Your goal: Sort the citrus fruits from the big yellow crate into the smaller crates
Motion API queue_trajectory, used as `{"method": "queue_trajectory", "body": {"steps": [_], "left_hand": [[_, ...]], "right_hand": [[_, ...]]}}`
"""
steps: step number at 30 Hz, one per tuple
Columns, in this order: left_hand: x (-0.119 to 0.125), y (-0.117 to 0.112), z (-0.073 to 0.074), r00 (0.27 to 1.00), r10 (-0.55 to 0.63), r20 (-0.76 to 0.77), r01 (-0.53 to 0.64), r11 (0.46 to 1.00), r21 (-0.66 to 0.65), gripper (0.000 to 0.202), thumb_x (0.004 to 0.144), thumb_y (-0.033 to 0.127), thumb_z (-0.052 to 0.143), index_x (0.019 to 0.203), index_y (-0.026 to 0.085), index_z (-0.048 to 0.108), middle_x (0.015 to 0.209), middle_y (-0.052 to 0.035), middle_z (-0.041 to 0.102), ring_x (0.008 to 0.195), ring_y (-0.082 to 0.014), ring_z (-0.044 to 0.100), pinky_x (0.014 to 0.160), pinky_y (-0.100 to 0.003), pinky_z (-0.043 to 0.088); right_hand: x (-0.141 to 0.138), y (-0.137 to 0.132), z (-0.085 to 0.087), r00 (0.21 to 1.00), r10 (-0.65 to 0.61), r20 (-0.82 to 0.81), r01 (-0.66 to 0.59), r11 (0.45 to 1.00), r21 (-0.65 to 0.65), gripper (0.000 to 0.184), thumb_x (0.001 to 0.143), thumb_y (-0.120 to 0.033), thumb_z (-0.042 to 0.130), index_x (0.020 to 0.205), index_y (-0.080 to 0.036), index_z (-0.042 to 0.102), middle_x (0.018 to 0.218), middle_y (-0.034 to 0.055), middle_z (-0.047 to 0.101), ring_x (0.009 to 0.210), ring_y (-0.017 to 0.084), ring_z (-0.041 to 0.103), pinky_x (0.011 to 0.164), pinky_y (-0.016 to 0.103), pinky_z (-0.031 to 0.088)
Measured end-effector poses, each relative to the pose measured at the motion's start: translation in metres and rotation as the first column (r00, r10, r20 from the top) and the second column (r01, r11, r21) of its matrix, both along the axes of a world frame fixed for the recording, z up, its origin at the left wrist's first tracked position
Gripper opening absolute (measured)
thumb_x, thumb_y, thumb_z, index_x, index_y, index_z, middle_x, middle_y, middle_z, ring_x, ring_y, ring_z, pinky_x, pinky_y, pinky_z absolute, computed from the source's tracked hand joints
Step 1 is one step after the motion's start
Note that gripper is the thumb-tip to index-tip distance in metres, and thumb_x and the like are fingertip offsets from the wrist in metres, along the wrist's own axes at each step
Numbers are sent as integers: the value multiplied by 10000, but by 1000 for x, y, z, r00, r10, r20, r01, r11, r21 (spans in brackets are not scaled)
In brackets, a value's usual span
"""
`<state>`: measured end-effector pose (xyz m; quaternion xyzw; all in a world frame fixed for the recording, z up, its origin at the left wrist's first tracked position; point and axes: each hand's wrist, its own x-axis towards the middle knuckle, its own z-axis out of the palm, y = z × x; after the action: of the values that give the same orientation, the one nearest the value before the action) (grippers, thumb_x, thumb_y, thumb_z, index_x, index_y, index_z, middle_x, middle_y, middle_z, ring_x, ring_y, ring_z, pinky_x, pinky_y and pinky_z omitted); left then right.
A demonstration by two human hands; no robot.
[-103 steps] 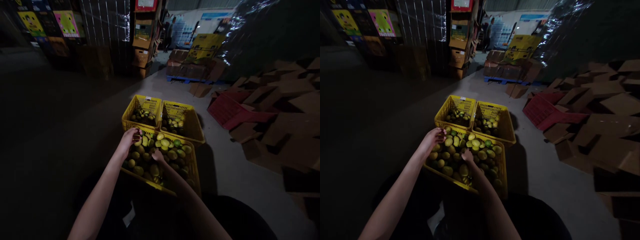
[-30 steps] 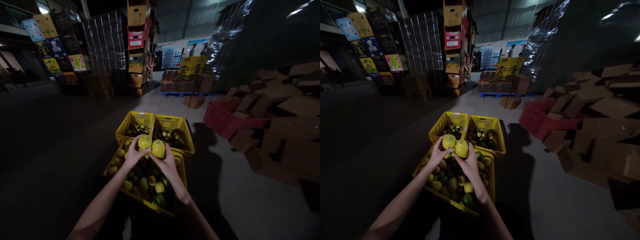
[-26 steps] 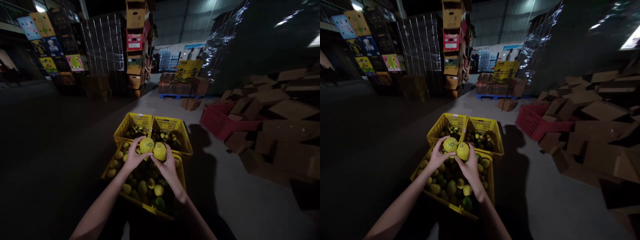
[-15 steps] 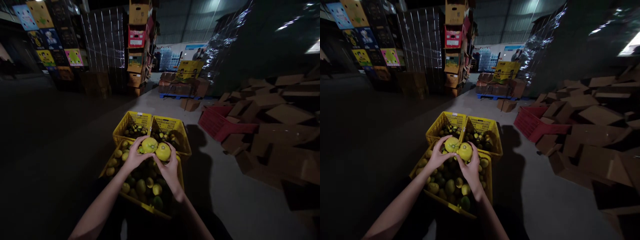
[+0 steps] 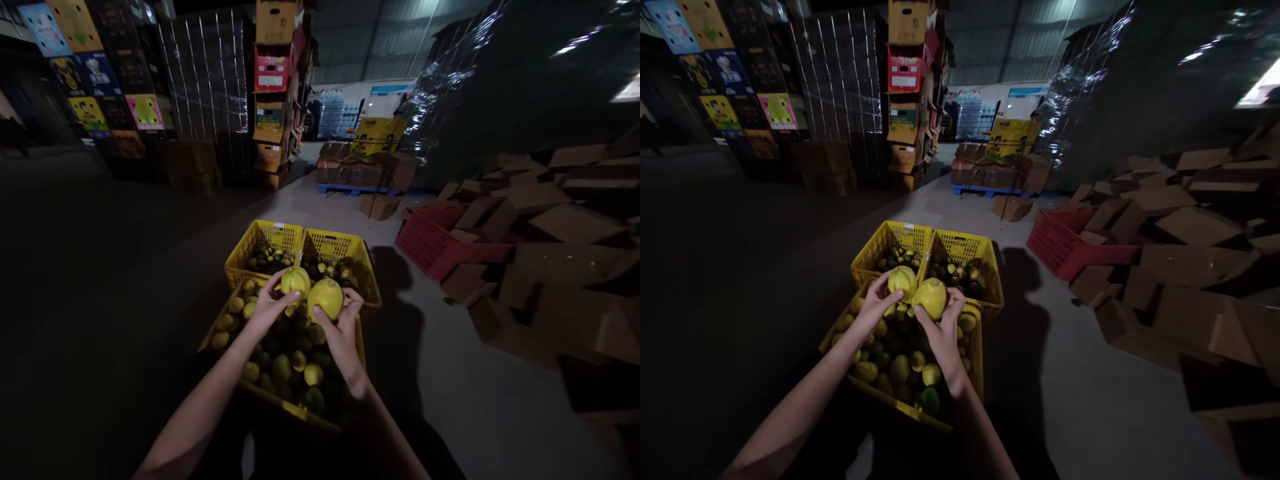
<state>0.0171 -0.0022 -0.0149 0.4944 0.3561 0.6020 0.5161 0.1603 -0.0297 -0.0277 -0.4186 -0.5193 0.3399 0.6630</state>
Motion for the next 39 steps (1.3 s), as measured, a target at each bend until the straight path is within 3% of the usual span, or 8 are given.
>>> {"method": "queue_trajectory", "body": {"steps": [3, 7, 12, 18, 22, 27, 31, 39], "left_hand": [[0, 2, 1, 948, -129, 293, 207, 944, -257, 510, 721, 481, 622, 1139, 192, 576, 1037, -80, 655, 843, -196, 641, 750, -317, 537], [-4, 2, 4, 793, -144, 592, 409, 846, -342, 412, 803, 426, 466, 1025, 116, 623, 910, -110, 684, 671, -142, 629, 629, -248, 544], [-8, 5, 7, 747, 17, 665, 425, 757, -496, 422, 898, 383, 397, 1089, 48, 569, 716, -91, 659, 505, -103, 584, 468, -169, 496], [-3, 4, 7, 641, 13, 767, 543, 699, -466, 419, 932, 358, 380, 1167, 41, 521, 733, -106, 647, 658, -153, 638, 583, -209, 541], [-2, 1, 6, 608, 21, 794, 541, 721, -433, 395, 934, 348, 380, 1119, 37, 540, 792, -121, 650, 756, -162, 645, 675, -215, 542], [-7, 1, 3, 629, -40, 776, 546, 734, -404, 412, 911, 403, 411, 1025, 46, 583, 833, -135, 657, 803, -187, 649, 715, -254, 540], [-10, 0, 4, 629, -80, 773, 517, 786, -339, 306, 889, 367, 475, 1047, 136, 598, 930, -82, 676, 828, -176, 658, 753, -284, 542], [-12, -2, 6, 767, -253, 589, 484, 832, -273, 352, 807, 427, 523, 664, 114, 600, 610, -56, 605, 482, -160, 588, 355, -229, 437]], "right_hand": [[-1, 2, 6, 930, 146, -337, -203, 969, -142, 338, 777, -435, 606, 1042, -316, 434, 921, -25, 561, 746, 162, 601, 640, 300, 526], [2, 14, 8, 791, 198, -580, -410, 874, -260, 385, 789, -611, 455, 883, -254, 562, 701, 13, 615, 596, 185, 597, 513, 320, 504], [4, 30, -6, 585, 41, -810, -493, 811, -315, 280, 738, -510, 570, 802, -238, 591, 712, 23, 680, 661, 178, 635, 588, 308, 542], [-1, 35, -14, 436, -71, -897, -453, 844, -287, 166, 801, -385, 557, 763, -225, 576, 652, -35, 677, 600, 126, 627, 560, 236, 532], [1, 35, -11, 422, -73, -904, -482, 826, -292, 152, 815, -357, 555, 768, -216, 585, 634, -29, 668, 590, 128, 618, 549, 239, 528], [3, 32, -5, 552, 26, -834, -459, 844, -277, 117, 745, -311, 631, 794, -205, 617, 665, -20, 682, 606, 144, 636, 565, 249, 531], [3, 27, 0, 553, 185, -813, -595, 771, -228, 316, 746, -464, 636, 904, -190, 649, 789, 21, 709, 662, 152, 653, 602, 257, 539], [-3, 15, -3, 563, 431, -705, -678, 729, -96, 405, 656, -559, 666, 860, -210, 660, 701, 29, 685, 519, 180, 615, 341, 245, 416]]}}
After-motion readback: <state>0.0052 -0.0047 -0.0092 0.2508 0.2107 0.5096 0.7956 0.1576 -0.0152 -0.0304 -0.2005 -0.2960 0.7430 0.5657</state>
